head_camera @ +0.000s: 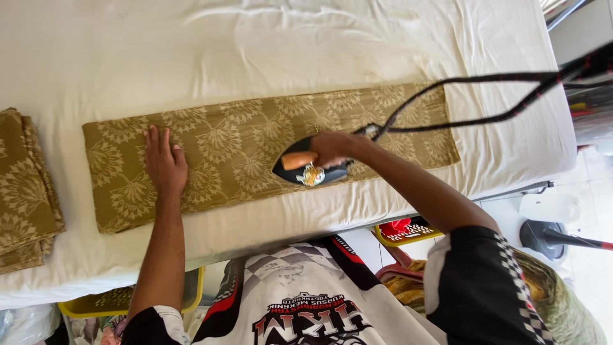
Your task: The person irons and folds a gold-patterned cloth on a padded ironing surface using a black steam iron, repeatedly smoothing the fabric and folding it into a smaller rectangle.
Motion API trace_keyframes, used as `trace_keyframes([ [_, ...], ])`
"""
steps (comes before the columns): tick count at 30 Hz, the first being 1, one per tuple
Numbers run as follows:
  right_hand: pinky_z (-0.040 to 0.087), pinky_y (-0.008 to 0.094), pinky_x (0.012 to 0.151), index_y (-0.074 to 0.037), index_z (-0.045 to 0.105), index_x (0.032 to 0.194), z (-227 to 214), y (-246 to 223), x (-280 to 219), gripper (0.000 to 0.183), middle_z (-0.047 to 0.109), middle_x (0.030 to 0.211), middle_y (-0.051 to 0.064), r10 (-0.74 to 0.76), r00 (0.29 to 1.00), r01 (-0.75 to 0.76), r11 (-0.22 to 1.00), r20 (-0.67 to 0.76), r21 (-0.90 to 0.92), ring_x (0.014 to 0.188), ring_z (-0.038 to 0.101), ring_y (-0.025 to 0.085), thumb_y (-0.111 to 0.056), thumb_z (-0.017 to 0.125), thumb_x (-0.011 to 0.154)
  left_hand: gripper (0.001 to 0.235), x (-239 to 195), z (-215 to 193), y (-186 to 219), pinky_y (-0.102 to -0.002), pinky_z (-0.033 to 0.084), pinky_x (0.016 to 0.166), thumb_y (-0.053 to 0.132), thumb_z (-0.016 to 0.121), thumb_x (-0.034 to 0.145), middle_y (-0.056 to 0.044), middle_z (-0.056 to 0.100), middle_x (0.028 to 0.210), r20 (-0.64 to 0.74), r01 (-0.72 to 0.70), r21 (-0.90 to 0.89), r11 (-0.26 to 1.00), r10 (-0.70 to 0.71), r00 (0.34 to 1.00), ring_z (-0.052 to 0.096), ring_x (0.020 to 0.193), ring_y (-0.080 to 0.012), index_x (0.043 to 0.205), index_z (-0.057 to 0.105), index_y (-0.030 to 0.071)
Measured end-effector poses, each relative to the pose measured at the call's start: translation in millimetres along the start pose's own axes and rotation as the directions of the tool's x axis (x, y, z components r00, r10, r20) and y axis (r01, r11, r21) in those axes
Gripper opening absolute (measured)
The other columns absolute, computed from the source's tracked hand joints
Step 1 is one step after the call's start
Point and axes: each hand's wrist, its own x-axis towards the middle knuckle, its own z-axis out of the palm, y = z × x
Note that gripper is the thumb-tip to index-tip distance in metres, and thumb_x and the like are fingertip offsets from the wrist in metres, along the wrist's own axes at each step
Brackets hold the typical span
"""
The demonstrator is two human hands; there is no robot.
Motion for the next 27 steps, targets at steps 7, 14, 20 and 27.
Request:
trace_keyframes([
  [7, 0.060, 0.053, 0.086, -0.018, 0.080, 0.102, 0, -38, -36, 0.037, 0.077, 0.095, 0.017, 0.166, 0.981, -0.173, 0.983, -0.102, -0.058, 0.097, 0.075, 0.040, -0.043, 0.060, 0.085, 0.052, -3, 15, 20, -0.069, 0.010, 0.122, 0.020, 0.045, 0.110, -0.020, 0.017, 0.171, 0.003, 0.049, 0.116, 0.992, -0.050, 0.999, 0.012, 0.158, -0.0389, 0.161, 0.039, 0.009],
  [14, 0.059, 0.055, 0.089, -0.021, 0.079, 0.111, -57, 8, 1, 0.035, 0.076, 0.102, 0.018, 0.278, 0.935, -0.297, 0.953, -0.222, -0.055, 0.103, 0.073, 0.042, -0.041, 0.057, 0.092, 0.049, -5, 31, 12, -0.067, 0.006, 0.121, 0.017, 0.042, 0.113, -0.019, 0.019, 0.172, -0.083, 0.034, 0.129, 0.991, -0.024, 0.996, 0.015, 0.158, -0.0370, 0.162, 0.041, 0.011],
  [20, 0.059, 0.054, 0.084, -0.009, 0.078, 0.103, -113, 21, 15, 0.039, 0.076, 0.095, 0.019, 0.280, 0.883, -0.298, 0.955, -0.377, 0.011, 0.094, 0.075, 0.042, -0.041, 0.066, 0.085, 0.049, -6, 32, 7, -0.069, 0.011, 0.119, 0.018, 0.043, 0.111, -0.021, 0.024, 0.170, -0.082, -0.012, 0.169, 0.986, 0.026, 0.996, 0.021, 0.157, -0.0391, 0.159, 0.044, 0.009],
  [27, 0.058, 0.056, 0.084, -0.010, 0.078, 0.088, -76, 16, -4, 0.026, 0.074, 0.084, 0.019, 0.256, 0.948, -0.243, 0.966, -0.192, 0.086, 0.087, 0.075, 0.043, -0.033, 0.066, 0.084, 0.053, -1, 31, 32, -0.078, 0.008, 0.115, 0.015, 0.048, 0.108, -0.022, 0.020, 0.170, -0.093, 0.012, 0.136, 0.991, 0.001, 0.996, 0.013, 0.157, -0.0410, 0.160, 0.043, 0.008],
])
